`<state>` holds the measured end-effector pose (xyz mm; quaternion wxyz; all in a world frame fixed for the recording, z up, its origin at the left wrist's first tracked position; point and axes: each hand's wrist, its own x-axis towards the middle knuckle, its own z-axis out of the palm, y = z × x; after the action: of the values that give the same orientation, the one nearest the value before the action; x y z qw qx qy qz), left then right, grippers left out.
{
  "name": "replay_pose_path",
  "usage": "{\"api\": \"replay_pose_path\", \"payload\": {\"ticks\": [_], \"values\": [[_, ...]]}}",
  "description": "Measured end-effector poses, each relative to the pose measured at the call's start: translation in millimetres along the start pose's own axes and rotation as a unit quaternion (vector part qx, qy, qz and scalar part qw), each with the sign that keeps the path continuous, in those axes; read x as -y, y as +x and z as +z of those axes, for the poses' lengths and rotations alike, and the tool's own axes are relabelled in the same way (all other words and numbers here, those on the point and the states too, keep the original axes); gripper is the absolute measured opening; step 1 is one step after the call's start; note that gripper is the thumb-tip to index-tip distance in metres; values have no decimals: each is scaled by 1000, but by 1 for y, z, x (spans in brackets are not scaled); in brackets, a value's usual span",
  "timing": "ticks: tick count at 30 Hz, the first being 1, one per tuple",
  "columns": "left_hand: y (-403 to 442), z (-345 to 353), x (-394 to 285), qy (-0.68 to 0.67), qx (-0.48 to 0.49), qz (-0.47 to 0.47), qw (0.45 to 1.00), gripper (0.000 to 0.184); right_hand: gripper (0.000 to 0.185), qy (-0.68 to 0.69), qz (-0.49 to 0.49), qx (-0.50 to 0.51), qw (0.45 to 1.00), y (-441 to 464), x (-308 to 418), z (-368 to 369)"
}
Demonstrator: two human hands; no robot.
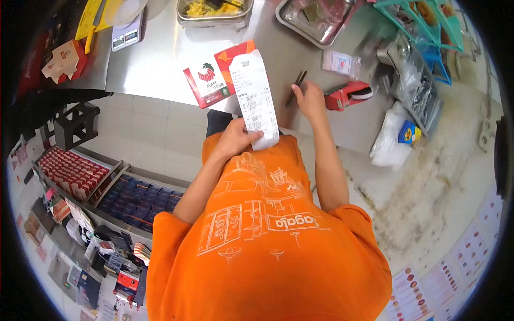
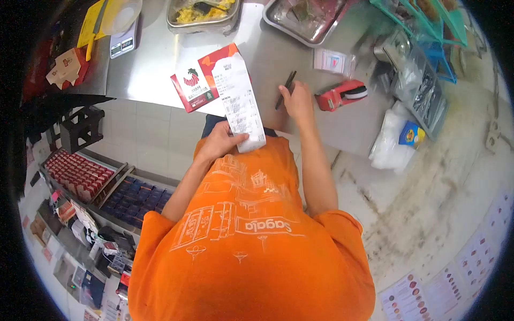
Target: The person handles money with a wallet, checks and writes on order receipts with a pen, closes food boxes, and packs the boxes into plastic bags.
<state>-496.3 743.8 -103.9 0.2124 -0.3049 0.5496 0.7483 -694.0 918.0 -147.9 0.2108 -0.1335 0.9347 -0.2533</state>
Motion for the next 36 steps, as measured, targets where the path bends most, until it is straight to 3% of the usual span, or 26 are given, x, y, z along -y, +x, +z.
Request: {"api": "replay_pose_path", "payload": {"ticks": [1, 6, 9, 12, 15, 21, 24, 26, 28, 29, 30, 31, 32, 33, 34, 35, 36], "values": [[1, -2, 3, 0, -1, 10, 1000, 29, 60, -13, -33, -50, 998, 2, 14, -1], [1, -5, 3, -7, -8, 6, 1000, 31, 83, 167, -180, 31, 969, 7, 98, -20], [5, -5, 8, -10, -2, 23, 1000, 32, 89, 46, -333, 39, 941, 43, 136, -15], [1, -4, 9, -27, 19, 25, 999, 34, 100, -177, -452, 157, 860, 55, 167, -18], [-5, -10, 9, -54, 34, 43, 997, 37, 113, -302, -472, 171, 811, 47, 175, -16], [-12, -15, 6, -82, 3, 37, 996, 32, 116, -276, -450, 206, 824, 44, 181, -12], [1, -28, 22, -11, -39, 43, 998, 24, 110, -183, -406, 241, 862, 53, 176, -23], [7, -38, 22, 34, -76, 34, 996, 19, 108, -57, -370, 326, 868, 63, 167, -37], [20, -49, 24, -57, -95, 100, 989, 21, 106, 88, -352, 388, 847, 62, 159, -45], [25, -52, 25, -102, -102, 132, 981, 23, 106, 76, -358, 392, 844, 54, 158, -47], [12, -51, 5, -62, -185, 105, 975, 37, 106, 65, -363, 394, 842, 42, 162, -53], [19, -57, 12, 31, -226, 291, 929, 41, 105, 53, -368, 395, 840, 30, 167, -59], [25, -67, 18, -278, -112, 286, 910, 40, 105, 18, -397, 378, 836, 19, 175, -64], [19, -67, -4, -394, -95, 269, 873, 44, 105, -18, -426, 359, 830, 8, 185, -68], [13, -67, -26, -506, -84, 252, 821, 51, 104, -59, -449, 335, 826, -1, 193, -73], [26, -82, -4, -496, -97, 262, 822, 54, 104, -95, -476, 301, 821, -5, 198, -73], [14, -80, -24, -542, -56, 248, 801, 53, 103, -130, -502, 265, 813, -7, 201, -72]]}}
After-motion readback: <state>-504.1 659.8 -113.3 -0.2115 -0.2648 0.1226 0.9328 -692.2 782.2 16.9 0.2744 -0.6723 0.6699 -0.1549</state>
